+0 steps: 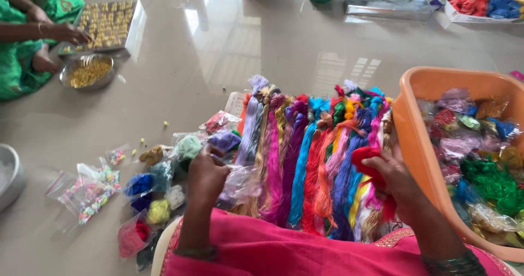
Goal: The person sorts and packages colorful bundles of yarn by hand while sitting on a floor.
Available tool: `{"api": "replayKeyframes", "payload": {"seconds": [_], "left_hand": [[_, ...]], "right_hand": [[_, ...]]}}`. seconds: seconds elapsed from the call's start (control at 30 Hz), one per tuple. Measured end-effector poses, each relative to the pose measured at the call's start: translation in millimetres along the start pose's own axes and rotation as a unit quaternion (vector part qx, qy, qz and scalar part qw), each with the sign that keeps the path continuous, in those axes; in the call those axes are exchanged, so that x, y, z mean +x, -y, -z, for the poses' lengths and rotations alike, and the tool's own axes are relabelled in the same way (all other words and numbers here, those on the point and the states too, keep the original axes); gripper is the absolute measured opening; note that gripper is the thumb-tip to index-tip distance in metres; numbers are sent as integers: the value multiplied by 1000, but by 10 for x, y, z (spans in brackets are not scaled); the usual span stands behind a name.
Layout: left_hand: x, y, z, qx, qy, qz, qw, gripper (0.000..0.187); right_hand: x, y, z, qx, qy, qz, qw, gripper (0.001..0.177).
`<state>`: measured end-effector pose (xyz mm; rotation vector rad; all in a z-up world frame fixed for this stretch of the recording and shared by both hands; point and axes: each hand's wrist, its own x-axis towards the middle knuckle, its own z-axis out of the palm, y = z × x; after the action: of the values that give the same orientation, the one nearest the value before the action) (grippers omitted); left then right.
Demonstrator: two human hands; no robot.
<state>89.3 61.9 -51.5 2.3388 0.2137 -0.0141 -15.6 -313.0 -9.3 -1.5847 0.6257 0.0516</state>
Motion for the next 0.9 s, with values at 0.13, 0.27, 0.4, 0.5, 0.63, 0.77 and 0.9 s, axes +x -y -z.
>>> {"api": "replayKeyframes", "payload": {"seconds": [0.13,0.27,0.4,0.5,0.63,0.77,0.9], "left_hand": [[-551,-849,-35,-116,-13,-90,989,30],[-844,-1135,-402,-117,-17,-66,991,18],[-902,-1092,-599,-132,-1,-140,981,16],[-882,-1094,-618,-164,68,-171,969,21],[-799,-1019,-647,-165,47,-155,973,13],[-691,-816,-695,-98,-41,-184,977,5],[-765,-853,-828,-34,-90,-281,955,9]], "right_hand": [[-105,-116,-145,-1,62,-1,998,36],[-413,56,-381,-40,193,69,978,43],[-609,132,-568,-73,286,169,940,70],[-521,56,-652,-329,134,193,915,73],[-407,-129,-710,-330,106,309,886,43],[-536,-61,-845,-444,103,386,802,35],[-541,-17,-820,-490,59,357,793,40]]}}
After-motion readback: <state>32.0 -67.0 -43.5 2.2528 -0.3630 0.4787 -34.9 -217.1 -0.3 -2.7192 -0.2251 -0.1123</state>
